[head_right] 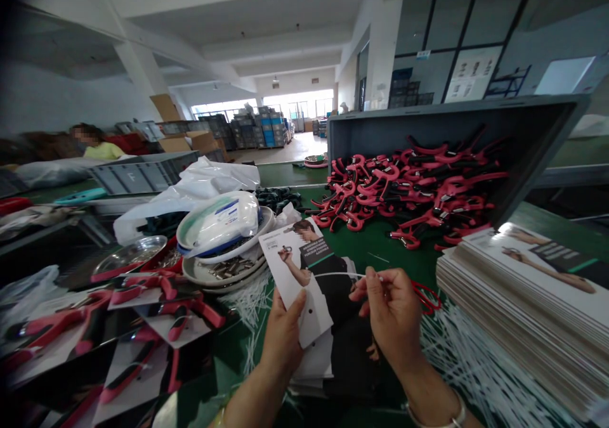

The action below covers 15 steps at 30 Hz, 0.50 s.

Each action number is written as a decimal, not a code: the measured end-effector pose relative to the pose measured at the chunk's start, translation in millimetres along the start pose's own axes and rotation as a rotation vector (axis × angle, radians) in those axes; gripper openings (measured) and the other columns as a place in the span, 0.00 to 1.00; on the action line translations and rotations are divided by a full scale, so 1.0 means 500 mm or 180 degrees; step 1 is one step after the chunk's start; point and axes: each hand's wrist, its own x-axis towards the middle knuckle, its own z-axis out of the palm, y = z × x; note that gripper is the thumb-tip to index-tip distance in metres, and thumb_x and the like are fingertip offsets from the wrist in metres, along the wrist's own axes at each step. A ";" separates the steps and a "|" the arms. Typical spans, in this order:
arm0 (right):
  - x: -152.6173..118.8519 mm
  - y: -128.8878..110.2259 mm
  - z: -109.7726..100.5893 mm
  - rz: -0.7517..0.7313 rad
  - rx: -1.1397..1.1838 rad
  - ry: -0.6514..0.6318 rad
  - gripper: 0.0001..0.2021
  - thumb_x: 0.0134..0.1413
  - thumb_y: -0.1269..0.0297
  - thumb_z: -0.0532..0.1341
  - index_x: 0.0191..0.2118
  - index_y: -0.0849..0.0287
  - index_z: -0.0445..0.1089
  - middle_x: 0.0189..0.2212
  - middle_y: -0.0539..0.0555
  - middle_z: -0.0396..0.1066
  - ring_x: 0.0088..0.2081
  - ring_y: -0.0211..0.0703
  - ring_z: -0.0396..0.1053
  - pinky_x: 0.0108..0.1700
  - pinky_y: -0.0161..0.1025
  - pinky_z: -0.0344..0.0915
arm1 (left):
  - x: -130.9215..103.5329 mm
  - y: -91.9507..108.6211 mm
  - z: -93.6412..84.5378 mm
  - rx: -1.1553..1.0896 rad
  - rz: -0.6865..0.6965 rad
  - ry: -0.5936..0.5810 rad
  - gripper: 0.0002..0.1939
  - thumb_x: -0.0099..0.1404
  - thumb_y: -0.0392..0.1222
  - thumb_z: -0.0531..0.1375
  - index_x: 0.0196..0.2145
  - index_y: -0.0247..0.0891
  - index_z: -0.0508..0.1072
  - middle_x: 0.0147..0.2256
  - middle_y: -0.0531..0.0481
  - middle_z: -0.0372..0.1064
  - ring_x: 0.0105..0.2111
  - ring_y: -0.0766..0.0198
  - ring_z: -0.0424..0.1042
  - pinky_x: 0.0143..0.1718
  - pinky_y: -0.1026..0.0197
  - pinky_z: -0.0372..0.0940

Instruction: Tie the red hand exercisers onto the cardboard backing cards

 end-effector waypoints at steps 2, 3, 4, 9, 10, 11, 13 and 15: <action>0.002 0.001 0.002 -0.0004 -0.0007 0.0061 0.14 0.54 0.54 0.61 0.30 0.57 0.58 0.22 0.48 0.70 0.19 0.36 0.69 0.15 0.29 0.63 | -0.003 -0.003 0.000 0.0072 0.0205 0.0028 0.32 0.54 0.43 0.65 0.54 0.44 0.58 0.48 0.45 0.70 0.46 0.57 0.71 0.48 0.56 0.63; 0.003 0.001 0.003 -0.0015 -0.0007 0.0099 0.14 0.54 0.54 0.61 0.30 0.58 0.59 0.21 0.48 0.70 0.19 0.36 0.69 0.15 0.29 0.63 | -0.004 -0.005 0.000 0.0112 0.0293 0.0064 0.32 0.55 0.43 0.65 0.55 0.44 0.57 0.49 0.44 0.69 0.46 0.57 0.71 0.48 0.56 0.63; 0.004 0.001 0.004 -0.0025 0.0004 0.0139 0.14 0.54 0.54 0.61 0.30 0.58 0.59 0.21 0.48 0.70 0.19 0.36 0.69 0.14 0.29 0.63 | -0.006 -0.007 0.000 0.0139 0.0364 0.0096 0.32 0.56 0.43 0.64 0.56 0.44 0.56 0.49 0.44 0.69 0.46 0.57 0.71 0.48 0.56 0.63; 0.002 0.000 0.008 -0.0026 0.0096 0.0096 0.14 0.53 0.55 0.61 0.30 0.57 0.59 0.22 0.48 0.70 0.20 0.38 0.70 0.14 0.29 0.63 | -0.009 -0.013 -0.002 0.0177 0.0346 0.0174 0.35 0.57 0.44 0.63 0.59 0.43 0.52 0.52 0.41 0.66 0.47 0.56 0.70 0.48 0.56 0.65; -0.002 -0.002 0.008 -0.0023 0.0111 0.0048 0.13 0.54 0.55 0.61 0.30 0.57 0.58 0.22 0.48 0.70 0.20 0.38 0.71 0.14 0.29 0.63 | -0.010 -0.014 -0.002 0.0175 0.0297 0.0240 0.36 0.57 0.45 0.63 0.59 0.43 0.52 0.52 0.41 0.66 0.46 0.56 0.71 0.47 0.57 0.65; -0.006 -0.004 0.008 -0.0036 0.0114 0.0001 0.13 0.54 0.55 0.60 0.30 0.57 0.58 0.22 0.48 0.70 0.20 0.38 0.71 0.14 0.29 0.63 | -0.010 -0.015 -0.001 0.0164 0.0252 0.0293 0.38 0.57 0.45 0.64 0.60 0.42 0.51 0.51 0.41 0.67 0.46 0.56 0.71 0.46 0.57 0.66; -0.019 -0.010 0.008 -0.0126 0.0038 -0.0098 0.12 0.55 0.57 0.60 0.30 0.57 0.59 0.22 0.48 0.70 0.19 0.37 0.70 0.14 0.29 0.64 | -0.010 -0.015 0.001 0.0101 0.0218 0.0345 0.41 0.56 0.46 0.64 0.62 0.42 0.48 0.51 0.41 0.67 0.44 0.57 0.72 0.45 0.58 0.67; -0.033 -0.015 0.005 -0.0287 -0.0175 -0.0220 0.10 0.56 0.59 0.59 0.30 0.58 0.60 0.21 0.48 0.70 0.18 0.35 0.68 0.15 0.29 0.64 | -0.010 -0.016 0.002 0.0039 0.0220 0.0351 0.43 0.56 0.47 0.64 0.63 0.43 0.46 0.51 0.42 0.67 0.44 0.57 0.73 0.45 0.59 0.67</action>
